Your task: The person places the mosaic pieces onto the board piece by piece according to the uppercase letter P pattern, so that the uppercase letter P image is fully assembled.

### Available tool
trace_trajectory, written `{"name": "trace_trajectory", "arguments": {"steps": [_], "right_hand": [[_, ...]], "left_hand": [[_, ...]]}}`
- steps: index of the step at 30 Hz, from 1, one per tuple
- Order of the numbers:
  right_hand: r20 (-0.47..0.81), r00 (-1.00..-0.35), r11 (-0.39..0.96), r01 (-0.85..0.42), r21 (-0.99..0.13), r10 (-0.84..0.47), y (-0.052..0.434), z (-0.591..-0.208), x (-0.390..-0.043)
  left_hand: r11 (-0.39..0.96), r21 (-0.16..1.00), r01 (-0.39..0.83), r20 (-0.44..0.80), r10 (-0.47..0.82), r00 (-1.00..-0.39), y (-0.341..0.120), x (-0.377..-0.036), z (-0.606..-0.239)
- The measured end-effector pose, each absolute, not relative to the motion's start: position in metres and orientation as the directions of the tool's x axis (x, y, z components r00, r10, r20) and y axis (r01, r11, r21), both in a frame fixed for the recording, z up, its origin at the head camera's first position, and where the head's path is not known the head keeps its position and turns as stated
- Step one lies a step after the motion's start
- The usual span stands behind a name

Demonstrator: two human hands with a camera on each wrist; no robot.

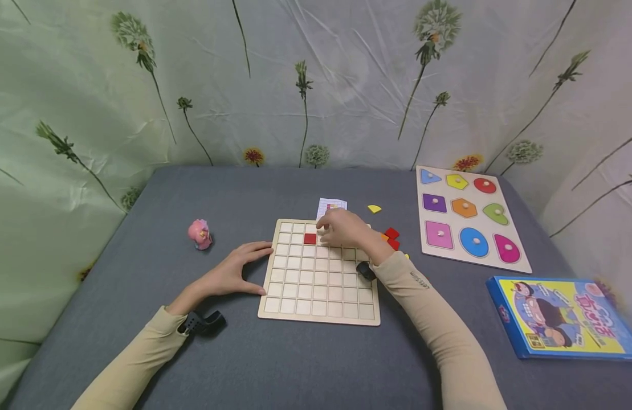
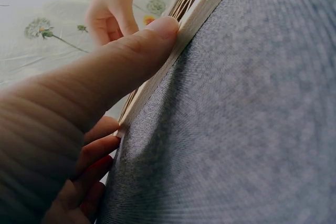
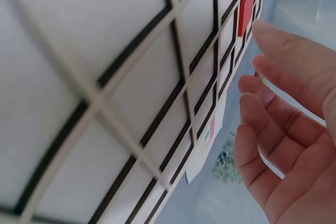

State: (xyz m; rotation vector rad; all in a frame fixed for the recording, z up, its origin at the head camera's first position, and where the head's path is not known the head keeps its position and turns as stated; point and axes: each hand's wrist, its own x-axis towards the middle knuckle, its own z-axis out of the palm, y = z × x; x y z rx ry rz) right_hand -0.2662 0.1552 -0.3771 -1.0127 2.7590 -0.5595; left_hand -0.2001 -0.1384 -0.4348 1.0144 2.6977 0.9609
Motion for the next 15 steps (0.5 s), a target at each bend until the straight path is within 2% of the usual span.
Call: {"name": "trace_trajectory", "arguments": {"steps": [15], "right_hand": [[0.013,-0.808,0.751,-0.553,-0.361,-0.589,0.190,-0.376,-0.260]], "left_hand": [[0.582,0.599,0.551,0.108,0.622,-0.775,-0.139,-0.201,-0.436]]}}
